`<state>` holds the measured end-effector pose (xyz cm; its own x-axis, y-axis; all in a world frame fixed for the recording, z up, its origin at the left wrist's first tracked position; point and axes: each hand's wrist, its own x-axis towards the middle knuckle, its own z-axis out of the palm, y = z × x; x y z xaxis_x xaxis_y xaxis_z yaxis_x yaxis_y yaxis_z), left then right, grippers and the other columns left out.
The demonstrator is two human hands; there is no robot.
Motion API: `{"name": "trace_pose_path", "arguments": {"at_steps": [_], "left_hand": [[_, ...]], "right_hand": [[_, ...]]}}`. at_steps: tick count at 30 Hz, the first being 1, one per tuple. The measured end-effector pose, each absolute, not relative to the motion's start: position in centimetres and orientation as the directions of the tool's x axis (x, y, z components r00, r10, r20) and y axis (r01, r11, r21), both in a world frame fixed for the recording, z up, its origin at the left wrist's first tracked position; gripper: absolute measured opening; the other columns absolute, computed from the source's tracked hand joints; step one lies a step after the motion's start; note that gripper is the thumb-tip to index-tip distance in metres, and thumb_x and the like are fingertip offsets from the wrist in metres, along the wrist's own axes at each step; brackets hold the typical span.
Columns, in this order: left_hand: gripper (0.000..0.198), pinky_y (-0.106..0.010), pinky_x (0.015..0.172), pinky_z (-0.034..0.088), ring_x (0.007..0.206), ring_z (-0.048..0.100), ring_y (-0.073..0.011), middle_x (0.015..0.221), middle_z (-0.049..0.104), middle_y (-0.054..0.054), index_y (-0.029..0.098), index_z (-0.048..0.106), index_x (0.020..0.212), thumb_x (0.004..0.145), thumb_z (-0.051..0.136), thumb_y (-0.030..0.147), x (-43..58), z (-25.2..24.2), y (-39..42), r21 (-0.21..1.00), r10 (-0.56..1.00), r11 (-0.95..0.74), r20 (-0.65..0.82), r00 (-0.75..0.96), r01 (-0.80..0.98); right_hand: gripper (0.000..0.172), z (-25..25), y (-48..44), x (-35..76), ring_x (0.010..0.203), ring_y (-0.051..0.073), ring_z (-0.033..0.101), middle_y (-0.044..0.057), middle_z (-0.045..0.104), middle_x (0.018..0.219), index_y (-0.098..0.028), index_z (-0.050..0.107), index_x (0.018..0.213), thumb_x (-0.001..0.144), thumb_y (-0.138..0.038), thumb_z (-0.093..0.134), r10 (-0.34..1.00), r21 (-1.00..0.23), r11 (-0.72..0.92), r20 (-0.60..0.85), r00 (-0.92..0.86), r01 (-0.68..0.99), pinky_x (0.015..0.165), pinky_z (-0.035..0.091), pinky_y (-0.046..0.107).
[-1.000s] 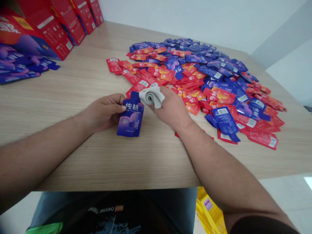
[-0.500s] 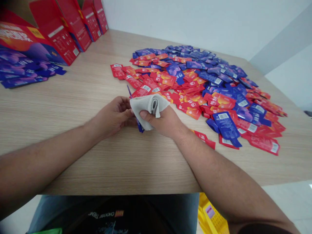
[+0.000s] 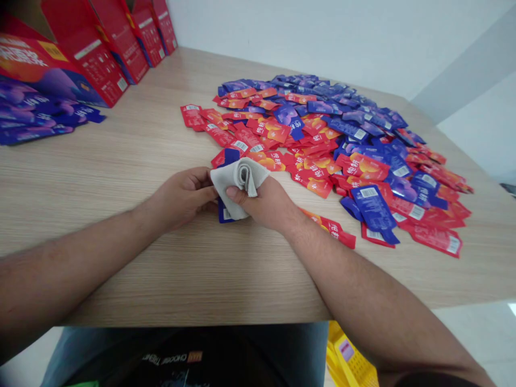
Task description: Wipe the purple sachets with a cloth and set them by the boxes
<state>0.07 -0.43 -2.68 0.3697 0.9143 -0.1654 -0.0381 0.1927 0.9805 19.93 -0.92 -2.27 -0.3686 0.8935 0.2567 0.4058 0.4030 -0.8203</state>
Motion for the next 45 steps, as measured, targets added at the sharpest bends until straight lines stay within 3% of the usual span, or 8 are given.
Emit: {"name": "trace_pose_path", "arguments": {"at_steps": [7, 10, 20, 25, 29, 33, 41, 45], "left_hand": [[0.014, -0.030, 0.066, 0.056, 0.067, 0.066, -0.0151, 0.072, 0.067, 0.001, 0.019, 0.056, 0.077, 0.081, 0.069, 0.023, 0.0, -2.9, -0.5, 0.980, 0.896, 0.201, -0.180, 0.407, -0.008], [0.016, -0.027, 0.065, 0.053, 0.066, 0.063, -0.0132, 0.072, 0.067, 0.000, 0.018, 0.057, 0.073, 0.080, 0.070, 0.023, -0.2, -2.8, -0.5, 0.991, 0.908, 0.124, -0.132, 0.398, 0.045], [0.012, -0.027, 0.066, 0.054, 0.070, 0.064, -0.0139, 0.077, 0.070, 0.000, 0.017, 0.063, 0.076, 0.076, 0.074, 0.022, -0.3, -2.7, -0.5, 0.993, 0.879, 0.115, -0.109, 0.464, 0.015], [0.017, -0.029, 0.065, 0.055, 0.066, 0.064, -0.0151, 0.070, 0.066, 0.001, 0.018, 0.058, 0.073, 0.076, 0.073, 0.026, -0.3, -2.7, -0.4, 0.981, 0.871, 0.192, -0.166, 0.462, -0.011], [0.015, -0.027, 0.068, 0.053, 0.072, 0.064, -0.0147, 0.078, 0.070, -0.001, 0.017, 0.064, 0.078, 0.074, 0.076, 0.025, -0.3, -2.7, -0.3, 0.990, 0.867, 0.139, -0.130, 0.482, 0.016], [0.017, -0.028, 0.066, 0.052, 0.066, 0.062, -0.0140, 0.071, 0.065, 0.000, 0.018, 0.058, 0.074, 0.076, 0.073, 0.026, -0.4, -3.1, -0.3, 0.983, 0.880, 0.183, -0.156, 0.449, -0.019], [0.021, -0.033, 0.074, 0.056, 0.076, 0.067, -0.0178, 0.079, 0.070, -0.001, 0.019, 0.061, 0.082, 0.070, 0.078, 0.022, -0.5, -3.0, -0.1, 0.990, 0.851, 0.135, -0.135, 0.507, 0.036], [0.016, -0.033, 0.081, 0.055, 0.085, 0.068, -0.0203, 0.086, 0.074, -0.002, 0.019, 0.070, 0.085, 0.071, 0.077, 0.021, -0.4, -2.5, -0.1, 0.991, 0.858, -0.030, -0.042, 0.512, 0.133]], "right_hand": [[0.029, -1.1, -1.0, 20.6, 0.101, 0.028, 0.070, 0.007, 0.076, 0.109, -0.023, 0.067, 0.113, 0.089, -0.040, 0.065, 0.863, -0.553, 0.504, 0.341, -0.372, 0.663, 0.088, 0.056, 0.042], [0.028, -0.6, -1.4, 20.8, 0.098, 0.026, 0.070, 0.007, 0.076, 0.107, -0.023, 0.069, 0.110, 0.085, -0.035, 0.067, 0.816, -0.491, 0.578, 0.345, -0.464, 0.652, 0.085, 0.056, 0.039], [0.028, -0.6, -1.4, 20.7, 0.095, 0.027, 0.071, 0.008, 0.075, 0.103, -0.021, 0.068, 0.107, 0.085, -0.037, 0.068, 0.814, -0.480, 0.579, 0.297, -0.499, 0.658, 0.080, 0.054, 0.038], [0.031, -0.7, -1.0, 21.0, 0.100, 0.027, 0.070, 0.008, 0.075, 0.110, -0.022, 0.068, 0.115, 0.089, -0.037, 0.064, 0.852, -0.492, 0.520, 0.356, -0.383, 0.699, 0.086, 0.054, 0.039], [0.031, -0.8, -1.1, 21.1, 0.094, 0.024, 0.071, 0.005, 0.076, 0.106, -0.023, 0.069, 0.112, 0.085, -0.039, 0.069, 0.806, -0.514, 0.587, 0.302, -0.509, 0.625, 0.081, 0.055, 0.036], [0.034, -1.0, -0.9, 21.2, 0.098, 0.027, 0.070, 0.006, 0.077, 0.108, -0.024, 0.068, 0.117, 0.089, -0.042, 0.066, 0.861, -0.500, 0.507, 0.326, -0.390, 0.702, 0.084, 0.056, 0.040], [0.034, -1.2, -1.0, 20.8, 0.105, 0.029, 0.069, 0.009, 0.075, 0.114, -0.021, 0.068, 0.120, 0.090, -0.038, 0.064, 0.855, -0.452, 0.506, 0.373, -0.360, 0.735, 0.089, 0.055, 0.041], [0.029, -0.5, -1.9, 20.3, 0.100, 0.027, 0.069, 0.007, 0.075, 0.107, -0.022, 0.068, 0.111, 0.085, -0.034, 0.066, 0.828, -0.468, 0.561, 0.326, -0.457, 0.683, 0.084, 0.054, 0.038]]}}
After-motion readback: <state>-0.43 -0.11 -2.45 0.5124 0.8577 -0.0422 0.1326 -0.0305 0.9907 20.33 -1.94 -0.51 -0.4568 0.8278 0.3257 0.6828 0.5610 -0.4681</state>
